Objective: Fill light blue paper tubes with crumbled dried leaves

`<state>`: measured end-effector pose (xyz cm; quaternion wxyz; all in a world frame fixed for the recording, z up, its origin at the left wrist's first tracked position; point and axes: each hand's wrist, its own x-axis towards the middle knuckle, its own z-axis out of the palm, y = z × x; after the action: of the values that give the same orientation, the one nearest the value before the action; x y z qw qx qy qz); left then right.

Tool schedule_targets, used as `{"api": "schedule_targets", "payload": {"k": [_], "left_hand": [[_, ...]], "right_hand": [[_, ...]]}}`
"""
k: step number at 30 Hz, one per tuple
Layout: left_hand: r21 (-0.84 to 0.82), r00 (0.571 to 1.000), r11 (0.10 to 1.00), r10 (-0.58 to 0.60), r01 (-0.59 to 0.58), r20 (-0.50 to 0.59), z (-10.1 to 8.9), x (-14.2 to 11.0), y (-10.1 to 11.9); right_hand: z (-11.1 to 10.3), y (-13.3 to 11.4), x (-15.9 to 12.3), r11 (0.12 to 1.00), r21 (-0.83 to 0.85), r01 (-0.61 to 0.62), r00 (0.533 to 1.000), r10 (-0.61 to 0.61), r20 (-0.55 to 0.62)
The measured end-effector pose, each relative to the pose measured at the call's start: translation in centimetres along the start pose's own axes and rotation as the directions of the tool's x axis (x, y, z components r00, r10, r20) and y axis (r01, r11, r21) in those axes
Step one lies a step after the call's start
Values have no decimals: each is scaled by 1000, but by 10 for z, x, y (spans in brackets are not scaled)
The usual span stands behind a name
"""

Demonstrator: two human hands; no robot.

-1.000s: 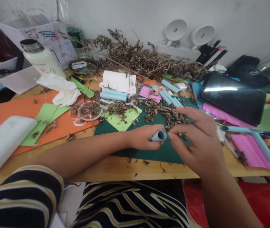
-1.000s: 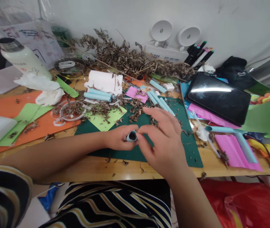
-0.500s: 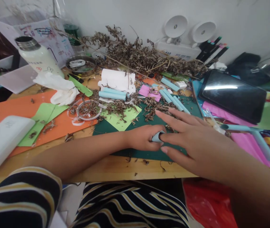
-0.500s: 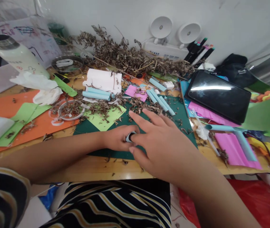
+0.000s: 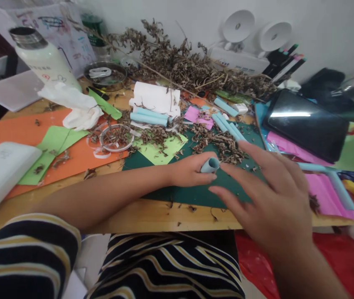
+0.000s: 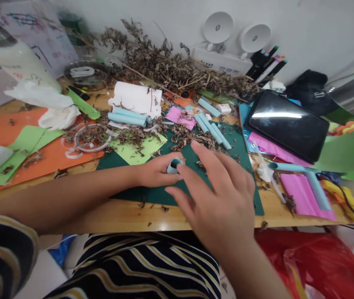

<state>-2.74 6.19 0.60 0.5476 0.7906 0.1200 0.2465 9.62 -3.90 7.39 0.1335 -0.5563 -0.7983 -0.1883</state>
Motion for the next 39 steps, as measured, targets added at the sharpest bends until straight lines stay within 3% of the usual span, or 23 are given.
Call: {"api": "schedule_targets", "payload": {"k": [1, 2, 4, 7, 14, 23, 35, 37, 39], "left_hand": [[2, 1000, 1000, 2, -2, 11, 0, 0, 0], [14, 999, 1000, 5, -5, 33, 0, 0, 1], [49, 996, 999, 5, -9, 88, 1, -2, 2], [87, 994, 996, 10, -19, 111, 3, -3, 3], [111, 996, 993, 30, -39, 80, 3, -3, 2], [118, 997, 992, 33, -41, 74, 3, -4, 1], [111, 997, 994, -5, -3, 75, 3, -4, 2], [118, 997, 993, -10, 1, 76, 3, -4, 2], [120, 997, 993, -8, -1, 72, 3, -4, 2]], "right_hand": [[6, -7, -11, 999, 18, -28, 995, 29, -93], [12, -14, -21, 998, 59, -18, 994, 24, -108], [26, -28, -37, 990, 116, -75, 997, 70, 46], [41, -41, -48, 975, 164, -148, 956, 99, 275], [48, -47, -48, 977, 151, -151, 919, 82, 385], [54, -67, -30, 973, 224, -61, 931, -26, 363], [63, -79, -29, 970, 239, -51, 880, -70, 470], [54, -76, -31, 954, 294, -53, 891, -87, 445], [40, -64, -28, 918, 392, -63, 939, -78, 334]]}}
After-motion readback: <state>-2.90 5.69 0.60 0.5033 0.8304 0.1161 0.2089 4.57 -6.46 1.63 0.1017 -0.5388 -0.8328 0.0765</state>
